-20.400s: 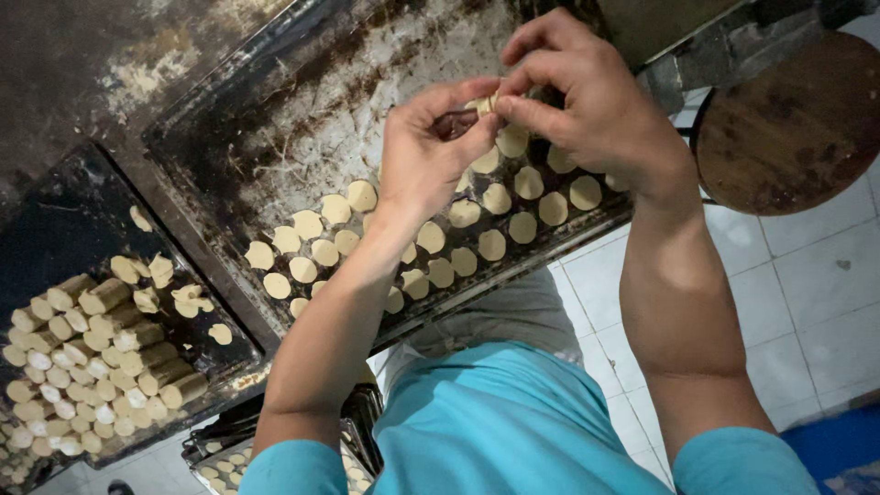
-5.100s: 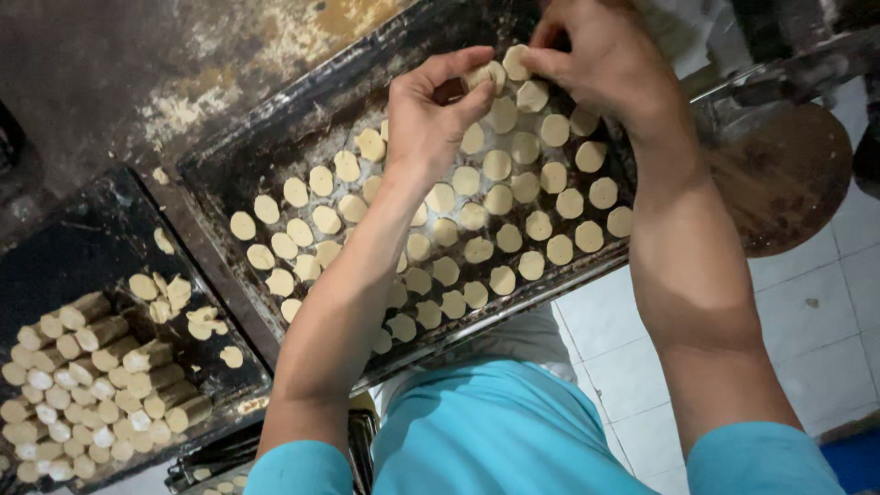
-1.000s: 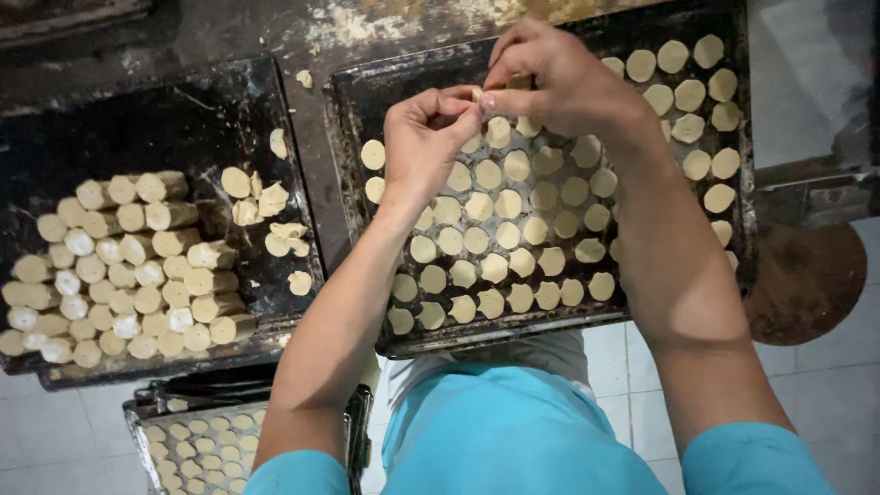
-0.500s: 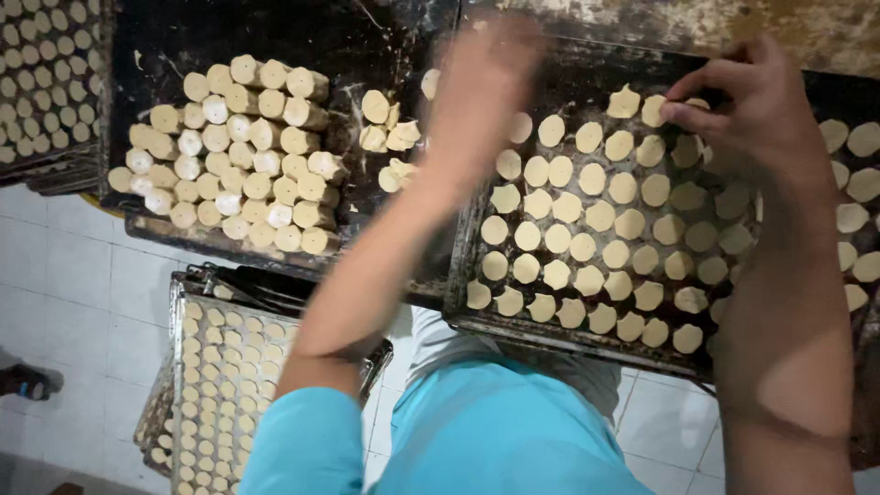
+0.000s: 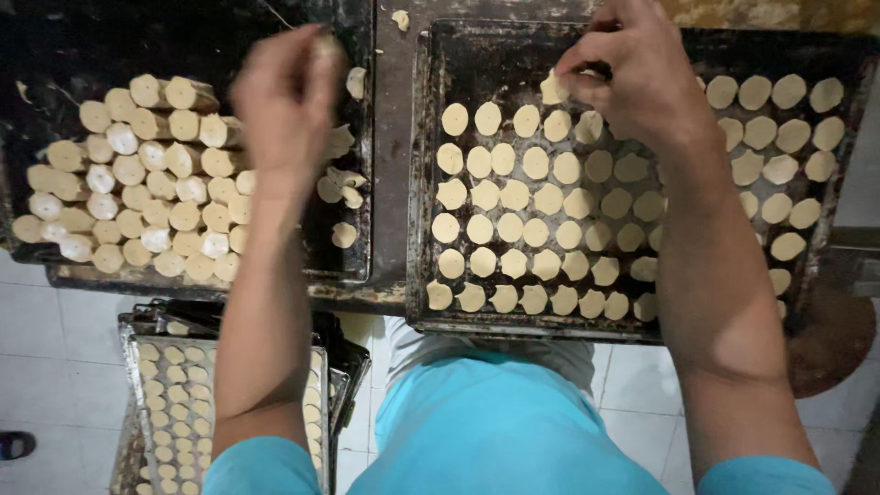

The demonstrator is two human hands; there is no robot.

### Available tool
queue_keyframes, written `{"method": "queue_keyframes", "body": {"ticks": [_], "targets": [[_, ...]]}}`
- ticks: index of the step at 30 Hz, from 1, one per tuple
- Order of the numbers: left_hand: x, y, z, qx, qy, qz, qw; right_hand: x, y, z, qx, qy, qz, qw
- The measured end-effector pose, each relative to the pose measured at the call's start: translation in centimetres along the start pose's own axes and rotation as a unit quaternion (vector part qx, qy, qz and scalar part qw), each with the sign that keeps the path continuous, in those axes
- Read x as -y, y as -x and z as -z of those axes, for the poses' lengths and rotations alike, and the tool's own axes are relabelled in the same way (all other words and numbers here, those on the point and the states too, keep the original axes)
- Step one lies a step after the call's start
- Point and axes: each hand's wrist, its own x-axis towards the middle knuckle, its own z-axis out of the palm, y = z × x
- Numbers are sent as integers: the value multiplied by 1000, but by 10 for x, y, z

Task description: The person repeatedly picks up small cylindrical stacks of dough from a tray and separates them into individual round pieces, placing them onto a second tray. The process is continuous and repetitive, focusing on organizing the dough pieces.

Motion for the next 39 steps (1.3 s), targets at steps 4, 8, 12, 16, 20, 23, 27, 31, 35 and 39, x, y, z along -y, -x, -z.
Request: {"method": "queue_keyframes", "body": {"ticks": [4,8,12,16,20,23,27,31,35,39], "targets": [[-48,4,-68,149,215,29,965,39,-17,8,0,-131,35,991],[-77,10,-96,210,329,83,917,45,-20,9,16,-205,54,977],[-79,9,-100,191,326,85,922,44,-20,1,55,-249,29,967],[-70,9,-104,196,401,104,889,44,-21,0,44,-251,33,967],[-67,9,-100,195,355,117,907,47,-25,1,51,-292,32,954],[-71,10,-104,196,365,151,897,52,-29,-1,56,-283,28,957],[-67,10,-107,166,423,158,877,49,-24,-2,80,-280,-18,956],[-59,11,-96,147,356,145,911,36,-23,-4,-6,-108,74,991],[-57,16,-96,166,369,126,906,38,-25,-12,49,-197,62,977],[-53,18,-94,167,377,122,903,28,-25,-14,22,-81,111,990]]}}
